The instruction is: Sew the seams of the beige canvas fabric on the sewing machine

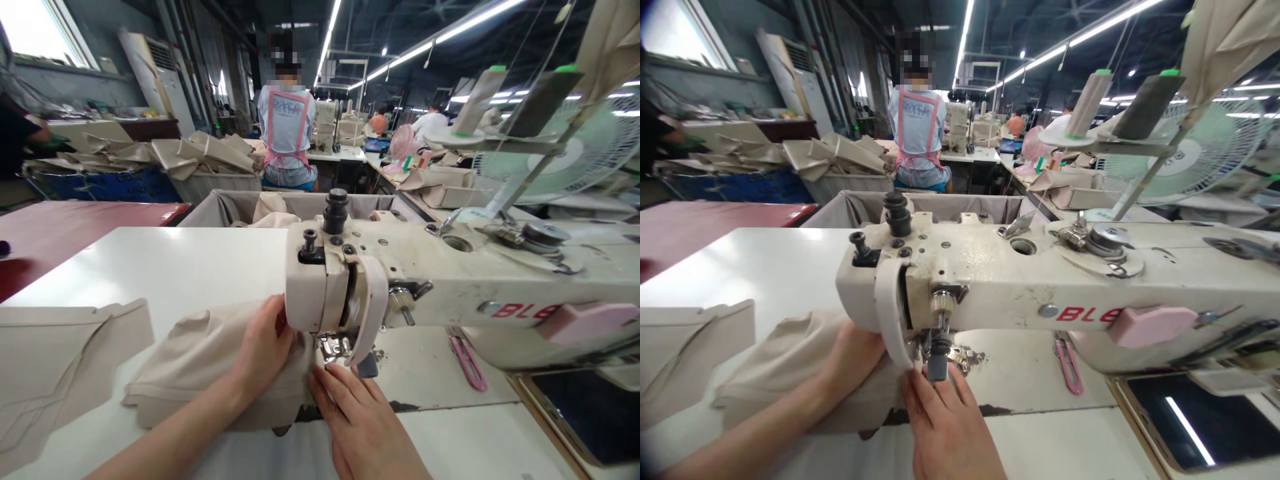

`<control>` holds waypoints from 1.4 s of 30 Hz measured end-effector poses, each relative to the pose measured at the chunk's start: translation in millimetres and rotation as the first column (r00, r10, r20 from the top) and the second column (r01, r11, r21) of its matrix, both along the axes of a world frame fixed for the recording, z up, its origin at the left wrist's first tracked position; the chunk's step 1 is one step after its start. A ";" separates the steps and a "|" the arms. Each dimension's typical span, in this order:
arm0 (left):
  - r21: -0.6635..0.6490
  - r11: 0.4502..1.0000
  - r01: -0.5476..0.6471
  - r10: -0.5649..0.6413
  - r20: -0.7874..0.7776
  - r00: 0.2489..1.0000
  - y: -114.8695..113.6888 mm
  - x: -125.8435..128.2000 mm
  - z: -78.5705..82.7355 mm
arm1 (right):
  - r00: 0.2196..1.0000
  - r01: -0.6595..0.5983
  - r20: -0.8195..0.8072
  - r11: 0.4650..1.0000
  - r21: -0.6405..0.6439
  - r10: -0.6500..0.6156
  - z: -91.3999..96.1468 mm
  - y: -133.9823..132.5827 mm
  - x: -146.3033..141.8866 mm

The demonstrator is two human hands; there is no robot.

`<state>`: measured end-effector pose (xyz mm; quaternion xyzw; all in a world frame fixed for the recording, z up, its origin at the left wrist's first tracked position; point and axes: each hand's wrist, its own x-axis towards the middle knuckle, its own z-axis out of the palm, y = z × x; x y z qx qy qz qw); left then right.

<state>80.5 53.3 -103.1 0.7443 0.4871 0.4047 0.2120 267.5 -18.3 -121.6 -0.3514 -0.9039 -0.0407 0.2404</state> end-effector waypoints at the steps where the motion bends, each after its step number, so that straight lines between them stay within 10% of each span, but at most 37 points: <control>1: 0.023 0.997 0.076 -0.075 -0.029 0.997 -8.8 -2.9 -0.7 | 0.999 -0.009 -0.036 1.000 0.006 0.010 -0.2 -0.8 0.6; 7: -0.107 0.910 0.400 -0.414 -0.274 0.868 -44.8 -12.7 -9.4 | 0.924 -0.063 -0.379 0.966 -0.252 -0.039 5.3 -13.0 6.3; 42: 0.161 0.943 0.291 -0.271 -0.136 0.953 -11.6 -3.4 -19.3 | 0.992 0.009 -0.113 0.910 -0.414 -0.061 9.6 -0.5 12.9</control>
